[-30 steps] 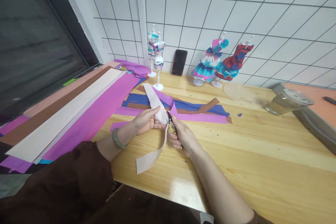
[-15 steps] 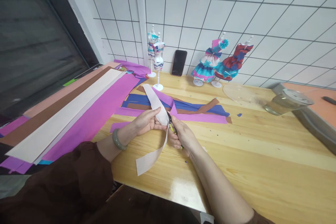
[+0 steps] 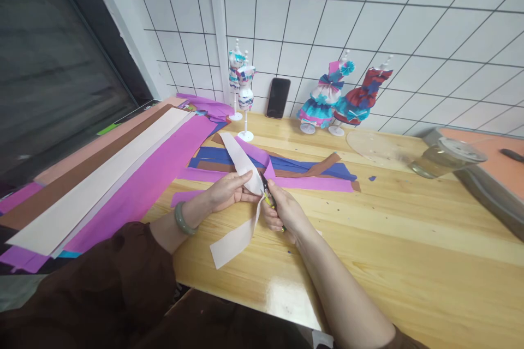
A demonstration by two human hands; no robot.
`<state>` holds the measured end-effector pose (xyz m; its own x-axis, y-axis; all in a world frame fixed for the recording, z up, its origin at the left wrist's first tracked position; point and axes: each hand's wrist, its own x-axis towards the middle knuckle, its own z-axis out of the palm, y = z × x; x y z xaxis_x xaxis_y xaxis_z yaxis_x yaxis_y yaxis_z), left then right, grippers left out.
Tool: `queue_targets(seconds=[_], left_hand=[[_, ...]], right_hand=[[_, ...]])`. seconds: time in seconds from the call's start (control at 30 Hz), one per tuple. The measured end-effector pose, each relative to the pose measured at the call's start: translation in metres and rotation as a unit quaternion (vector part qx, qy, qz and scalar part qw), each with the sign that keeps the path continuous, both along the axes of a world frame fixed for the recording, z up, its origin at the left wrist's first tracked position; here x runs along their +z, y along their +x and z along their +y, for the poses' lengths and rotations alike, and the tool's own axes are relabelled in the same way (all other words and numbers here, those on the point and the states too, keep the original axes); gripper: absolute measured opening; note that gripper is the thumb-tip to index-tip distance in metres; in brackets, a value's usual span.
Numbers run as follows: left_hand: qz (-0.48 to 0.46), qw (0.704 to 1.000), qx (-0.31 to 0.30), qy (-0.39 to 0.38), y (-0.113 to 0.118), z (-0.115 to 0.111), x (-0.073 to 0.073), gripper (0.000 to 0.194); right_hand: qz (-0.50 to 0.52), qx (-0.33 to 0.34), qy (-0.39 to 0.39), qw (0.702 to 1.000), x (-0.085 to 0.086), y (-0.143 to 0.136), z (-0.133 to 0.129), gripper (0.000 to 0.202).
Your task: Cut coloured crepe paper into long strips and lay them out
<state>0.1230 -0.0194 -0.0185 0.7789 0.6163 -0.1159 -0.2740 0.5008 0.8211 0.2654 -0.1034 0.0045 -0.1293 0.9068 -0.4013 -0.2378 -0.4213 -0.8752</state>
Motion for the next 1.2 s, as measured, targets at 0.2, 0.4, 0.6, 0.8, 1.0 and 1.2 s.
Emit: queue_targets(seconds=[0.2,0.4,0.6,0.8,1.0,1.2], left_hand=[[-0.002,0.999,-0.013,0.033,-0.0008,0.0008,-0.0020,0.035],[0.003,0.999,-0.003,0.047,-0.0014,0.0035,-0.0056,0.033],[0.014,0.998,-0.004,0.066,-0.0019,0.0045,-0.0073,0.035],[0.013,0.997,-0.013,0.074,-0.0033,0.0045,-0.0054,0.037],[0.016,0.997,-0.017,0.068,-0.0043,0.0048,-0.0034,0.033],[0.023,0.997,-0.010,0.077,-0.0030,0.0042,-0.0047,0.034]], right_hand=[[0.000,0.014,0.005,1.000,0.0012,0.0004,-0.0015,0.060],[0.005,0.014,0.003,1.000,0.0010,0.0011,-0.0018,0.059],[0.011,0.012,0.009,1.000,0.0025,0.0000,-0.0017,0.057],[0.057,0.017,-0.038,0.998,0.0026,0.0014,-0.0010,0.055],[0.073,0.026,-0.030,0.997,-0.0004,0.0034,-0.0011,0.054],[0.032,0.010,-0.011,0.999,-0.0009,0.0033,-0.0016,0.053]])
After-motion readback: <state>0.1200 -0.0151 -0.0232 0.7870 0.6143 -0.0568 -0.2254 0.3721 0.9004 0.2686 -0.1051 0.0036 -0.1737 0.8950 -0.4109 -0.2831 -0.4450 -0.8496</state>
